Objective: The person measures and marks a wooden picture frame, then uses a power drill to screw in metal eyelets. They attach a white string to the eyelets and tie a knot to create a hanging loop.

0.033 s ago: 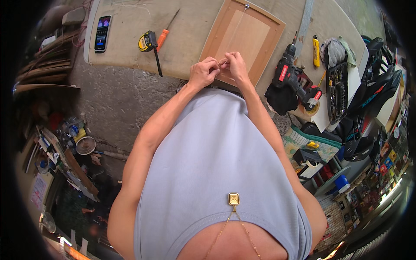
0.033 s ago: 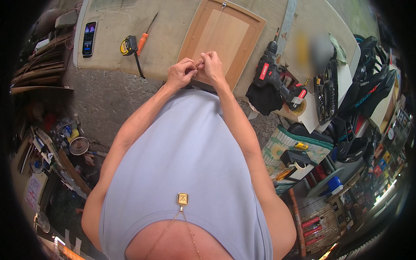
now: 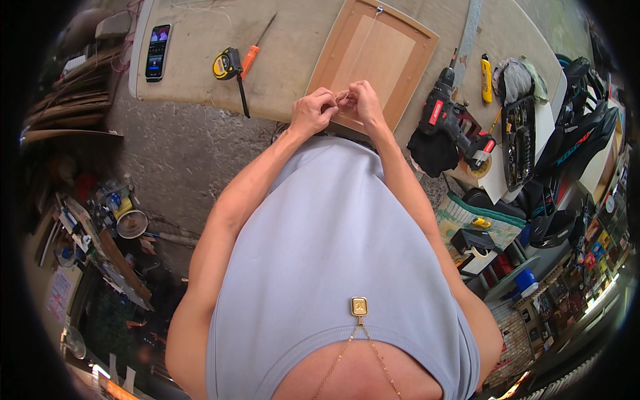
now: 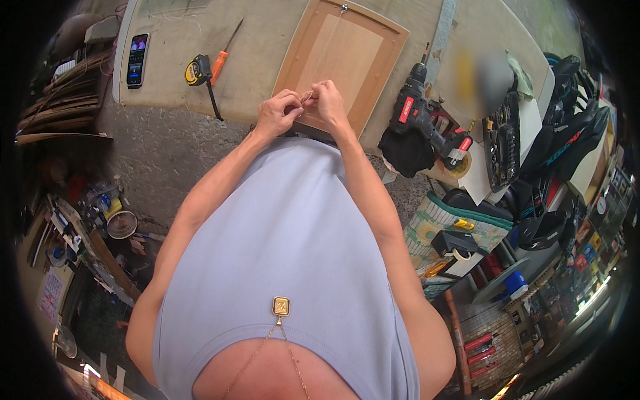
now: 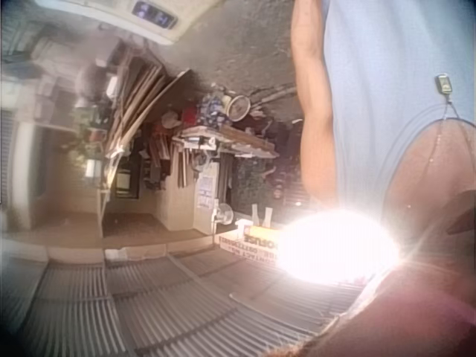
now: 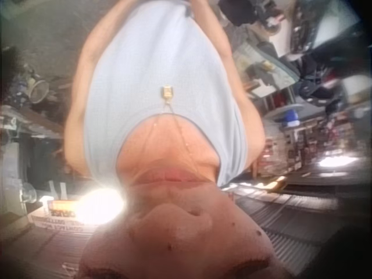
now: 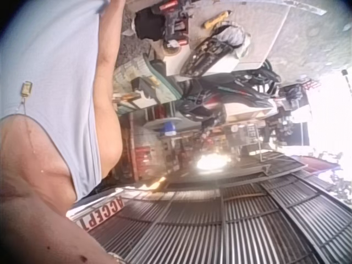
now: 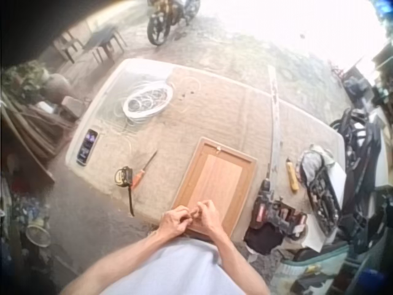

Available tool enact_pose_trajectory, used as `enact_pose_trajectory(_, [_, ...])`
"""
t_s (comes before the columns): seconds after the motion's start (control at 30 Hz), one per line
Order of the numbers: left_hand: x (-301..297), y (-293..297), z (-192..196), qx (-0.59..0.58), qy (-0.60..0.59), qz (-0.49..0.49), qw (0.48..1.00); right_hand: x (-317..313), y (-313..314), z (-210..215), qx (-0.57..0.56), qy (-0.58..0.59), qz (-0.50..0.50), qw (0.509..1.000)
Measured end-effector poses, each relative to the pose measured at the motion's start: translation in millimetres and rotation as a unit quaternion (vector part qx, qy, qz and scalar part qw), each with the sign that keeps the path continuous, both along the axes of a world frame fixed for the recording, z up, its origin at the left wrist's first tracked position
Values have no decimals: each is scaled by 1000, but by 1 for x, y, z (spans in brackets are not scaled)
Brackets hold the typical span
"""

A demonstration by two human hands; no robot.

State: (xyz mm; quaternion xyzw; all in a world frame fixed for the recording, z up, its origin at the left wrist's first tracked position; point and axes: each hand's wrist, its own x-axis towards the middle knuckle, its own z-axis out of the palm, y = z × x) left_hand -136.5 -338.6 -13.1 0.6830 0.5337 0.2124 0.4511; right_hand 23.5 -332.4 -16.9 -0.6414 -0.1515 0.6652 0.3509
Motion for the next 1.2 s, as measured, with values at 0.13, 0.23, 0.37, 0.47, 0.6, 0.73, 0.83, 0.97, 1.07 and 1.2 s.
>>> enact_pose_trajectory(0.13, [1, -3, 3, -8, -16, 20, 1000, 17, -15, -15, 131, -8, 140, 981])
enact_pose_trajectory(0.23, [-1, -5, -1, -10, -22, 26, 999, 2, -20, -6, 251, -156, 168, 940])
enact_pose_trajectory(0.37, [-1, -5, -5, -17, -33, 37, 999, -6, -16, -6, 361, -294, 215, 858])
enact_pose_trajectory(0.47, [-1, -4, -2, -14, -32, 49, 998, -6, -19, -8, 377, -331, 249, 828])
enact_pose_trajectory(0.6, [0, -5, -5, -1, -32, 62, 998, -8, -28, -5, 384, -364, 249, 811])
enact_pose_trajectory(0.73, [1, -5, -6, 11, -14, 66, 998, -8, -46, 10, 385, -328, 219, 834])
enact_pose_trajectory(0.83, [4, -4, -4, 7, -16, 77, 997, 6, -74, 26, 410, -290, 310, 807])
enact_pose_trajectory(0.97, [3, -4, -2, 81, 11, 15, 997, 16, -73, 42, 322, -152, 235, 904])
enact_pose_trajectory(1.07, [-2, -7, -3, 152, 23, -46, 987, 7, -60, 32, 166, 98, 16, 981])
enact_pose_trajectory(1.2, [-2, -9, -4, 226, 84, -69, 968, 1, -48, 7, 69, 236, -159, 956])
